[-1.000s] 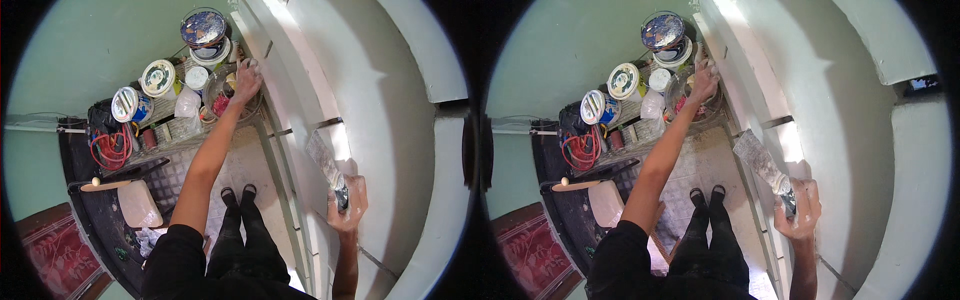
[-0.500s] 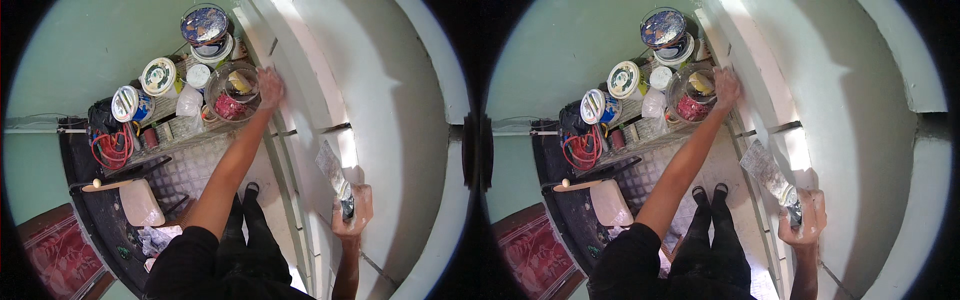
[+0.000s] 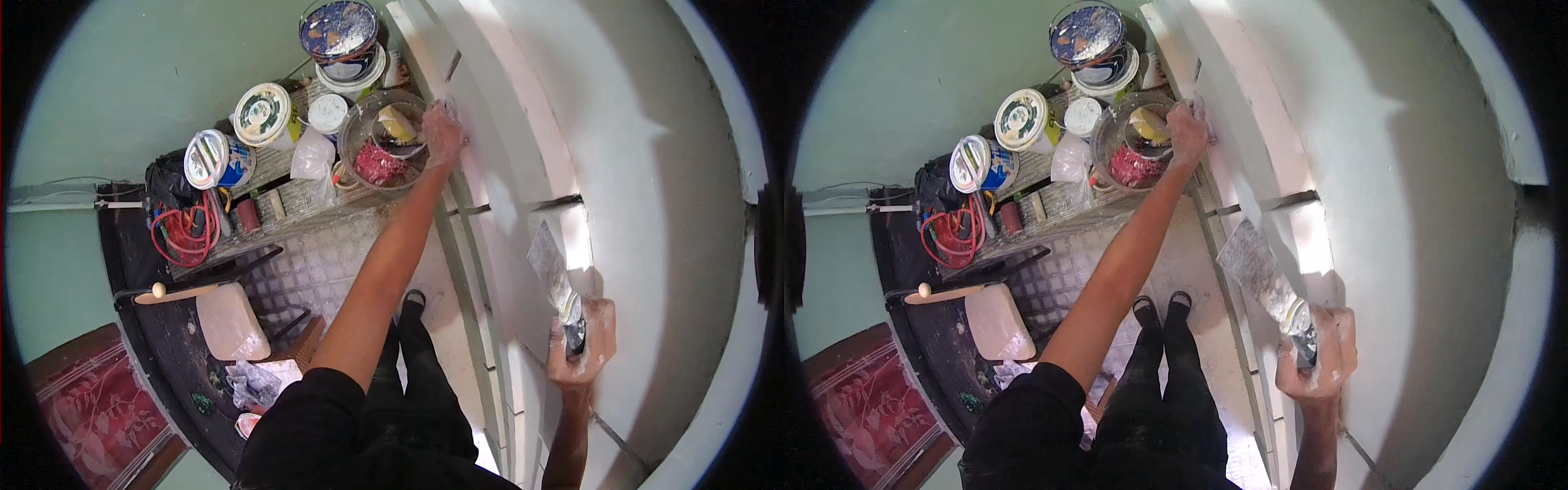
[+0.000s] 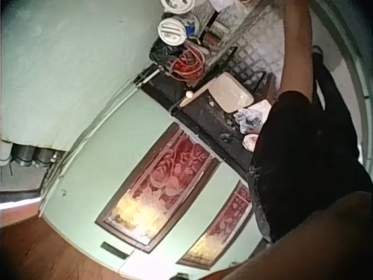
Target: The recorder uses a putty knife to apply plaster or putty to the gaps in a tiered wall surface.
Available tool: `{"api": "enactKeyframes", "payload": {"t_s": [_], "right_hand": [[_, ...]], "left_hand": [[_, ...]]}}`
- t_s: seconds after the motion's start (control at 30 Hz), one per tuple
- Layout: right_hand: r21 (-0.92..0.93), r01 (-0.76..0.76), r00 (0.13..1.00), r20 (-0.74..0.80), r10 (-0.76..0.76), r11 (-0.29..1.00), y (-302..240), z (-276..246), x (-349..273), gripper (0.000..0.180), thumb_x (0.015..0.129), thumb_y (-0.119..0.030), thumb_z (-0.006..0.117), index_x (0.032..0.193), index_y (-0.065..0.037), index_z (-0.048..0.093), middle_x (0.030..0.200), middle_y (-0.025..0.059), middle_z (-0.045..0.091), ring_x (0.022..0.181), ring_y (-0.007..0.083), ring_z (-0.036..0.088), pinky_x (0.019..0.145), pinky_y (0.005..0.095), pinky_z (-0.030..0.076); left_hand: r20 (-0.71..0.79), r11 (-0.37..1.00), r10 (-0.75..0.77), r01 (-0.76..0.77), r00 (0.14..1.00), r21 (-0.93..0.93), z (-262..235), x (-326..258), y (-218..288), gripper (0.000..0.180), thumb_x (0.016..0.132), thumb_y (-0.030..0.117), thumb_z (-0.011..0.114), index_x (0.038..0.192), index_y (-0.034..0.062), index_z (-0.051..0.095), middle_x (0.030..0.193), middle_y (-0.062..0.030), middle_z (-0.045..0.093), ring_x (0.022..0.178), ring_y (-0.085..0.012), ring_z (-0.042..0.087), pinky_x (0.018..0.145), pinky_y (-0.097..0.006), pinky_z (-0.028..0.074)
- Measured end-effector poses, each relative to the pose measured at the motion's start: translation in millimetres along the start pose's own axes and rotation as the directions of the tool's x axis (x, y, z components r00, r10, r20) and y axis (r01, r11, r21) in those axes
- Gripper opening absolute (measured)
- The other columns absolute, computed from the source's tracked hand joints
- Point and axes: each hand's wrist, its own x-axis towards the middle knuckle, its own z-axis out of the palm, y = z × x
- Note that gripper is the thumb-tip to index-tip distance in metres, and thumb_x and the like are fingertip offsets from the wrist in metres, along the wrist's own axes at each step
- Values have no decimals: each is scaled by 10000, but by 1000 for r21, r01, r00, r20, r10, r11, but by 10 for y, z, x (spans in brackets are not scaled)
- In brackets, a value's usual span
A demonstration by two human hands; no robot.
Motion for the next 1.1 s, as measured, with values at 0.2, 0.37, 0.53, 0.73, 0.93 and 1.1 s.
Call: {"api": "enactKeyframes", "payload": {"t_s": [0.2,0.37,0.53,0.73,0.93,1.1], "right_hand": [[-30,29,999,-29,-29,999,70,22,-22,264,797,-87,639,1000,68,574,861,185,532,751,317,513,677,376,433],[-31,40,999,-27,-41,999,49,4,-30,276,778,-72,641,1007,67,576,863,186,537,744,313,522,667,377,441],[-45,65,997,-27,-66,997,62,56,-26,294,764,-53,642,1026,66,583,869,192,552,745,317,532,657,379,451],[-79,78,995,-61,-83,994,28,37,-8,211,815,-83,621,971,44,562,813,140,481,707,265,461,638,358,385],[-47,24,997,-71,-28,999,-24,-5,-21,269,777,-37,637,1028,55,610,866,153,553,707,261,529,631,344,440],[-3,106,988,-113,-106,994,32,53,-29,244,818,-69,627,1026,49,578,823,130,485,697,243,464,631,337,397]], "left_hand": [[-74,980,129,-138,989,-143,4,-927,102,151,863,140,586,902,-5,565,828,-220,569,815,-407,562,824,-505,406],[263,1000,-15,12,965,14,-81,-550,65,397,806,37,499,1193,-54,504,1142,-228,550,1116,-405,499,953,-501,385],[135,999,38,-40,990,15,-90,-1488,91,183,885,149,576,988,-1,554,944,-228,592,922,-408,557,787,-502,429],[570,955,-175,279,803,-101,-334,-1006,312,301,895,96,487,1153,-52,534,1177,-241,543,1152,-423,483,956,-479,398],[275,989,-145,140,950,40,-251,-1167,441,288,901,132,509,1146,-14,547,1041,-223,583,1013,-426,540,889,-486,426],[334,982,-100,147,937,-119,-279,-1446,402,272,889,118,524,1130,-7,542,1057,-212,582,1006,-411,547,857,-479,442]]}}
